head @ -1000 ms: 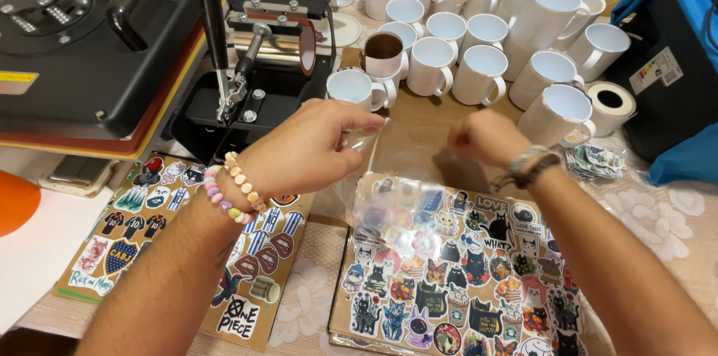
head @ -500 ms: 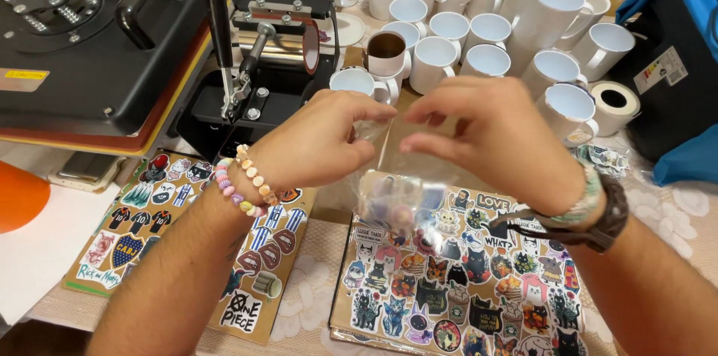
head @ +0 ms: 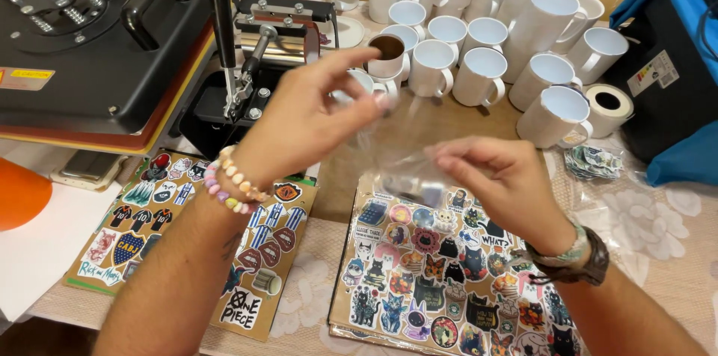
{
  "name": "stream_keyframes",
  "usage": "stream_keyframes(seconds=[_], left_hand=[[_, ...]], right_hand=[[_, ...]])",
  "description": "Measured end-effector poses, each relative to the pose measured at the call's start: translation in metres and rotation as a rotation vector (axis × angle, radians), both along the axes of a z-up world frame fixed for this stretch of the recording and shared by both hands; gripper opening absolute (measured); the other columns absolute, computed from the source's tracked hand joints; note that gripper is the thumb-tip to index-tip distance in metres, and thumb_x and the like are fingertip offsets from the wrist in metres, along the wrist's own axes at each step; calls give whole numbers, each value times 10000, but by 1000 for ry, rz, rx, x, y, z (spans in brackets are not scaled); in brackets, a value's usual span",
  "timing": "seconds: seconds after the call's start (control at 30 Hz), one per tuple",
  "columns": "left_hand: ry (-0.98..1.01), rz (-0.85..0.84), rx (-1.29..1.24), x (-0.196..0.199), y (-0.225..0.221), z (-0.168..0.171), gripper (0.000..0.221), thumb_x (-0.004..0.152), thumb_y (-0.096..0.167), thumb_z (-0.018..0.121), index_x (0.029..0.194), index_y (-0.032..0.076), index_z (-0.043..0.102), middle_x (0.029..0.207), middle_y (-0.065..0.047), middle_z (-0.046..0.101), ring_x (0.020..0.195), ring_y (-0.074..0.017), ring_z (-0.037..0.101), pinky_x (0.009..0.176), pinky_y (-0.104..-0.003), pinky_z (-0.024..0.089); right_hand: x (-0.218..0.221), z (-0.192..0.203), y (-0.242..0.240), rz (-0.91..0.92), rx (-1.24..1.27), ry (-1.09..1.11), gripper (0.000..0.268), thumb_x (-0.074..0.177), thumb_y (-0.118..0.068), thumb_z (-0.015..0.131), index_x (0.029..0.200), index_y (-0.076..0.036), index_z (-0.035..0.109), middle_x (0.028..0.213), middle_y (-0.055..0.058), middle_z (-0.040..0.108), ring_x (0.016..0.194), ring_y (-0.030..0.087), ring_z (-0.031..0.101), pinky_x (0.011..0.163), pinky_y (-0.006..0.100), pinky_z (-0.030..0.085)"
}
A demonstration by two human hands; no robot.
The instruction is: Picking up loose stickers and placing them into a small plastic bag
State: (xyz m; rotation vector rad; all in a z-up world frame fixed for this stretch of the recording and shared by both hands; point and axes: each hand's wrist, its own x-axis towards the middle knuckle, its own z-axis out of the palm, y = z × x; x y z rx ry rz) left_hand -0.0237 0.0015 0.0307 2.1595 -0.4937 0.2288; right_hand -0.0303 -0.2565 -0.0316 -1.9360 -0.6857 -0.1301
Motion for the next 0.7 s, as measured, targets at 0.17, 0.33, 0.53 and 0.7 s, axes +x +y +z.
stream_keyframes(seconds=[0.17,0.33,0.53,0.7], left_hand=[[51,-105,-379,-9,0,-39,1091,668,808,561,1441,46,442,989,-34,726,920,-110,675,807,-285,593],[292,-219,-811,-26,-38,-99,792,867,103,720,1548,98,314,1010,-136,763,974,-211,740,865,-320,584],[155,-95,-933,-30,-45,-111,928,925,76,654,1629,180,60,903,-172,750,627,-127,666,504,-233,573],[115,-106,-851,-26,-40,-126,780,966,70,606,1600,171,163,959,-208,751,652,-164,707,539,-230,601]], right_hand=[[-16,19,-7,32,309,45,100,991,-70,569,1000,7,631,951,164,757,1006,250,776,897,346,677],[0,6,-8,-277,583,187,122,1026,-145,584,1091,-41,580,946,52,636,763,123,638,690,330,688],[-16,-25,-11,-194,365,205,962,895,13,577,1595,-123,-68,1364,285,594,798,280,737,668,359,649],[-21,-63,-31,-58,206,207,866,746,9,765,1480,-143,332,1180,163,672,928,230,747,844,358,643]])
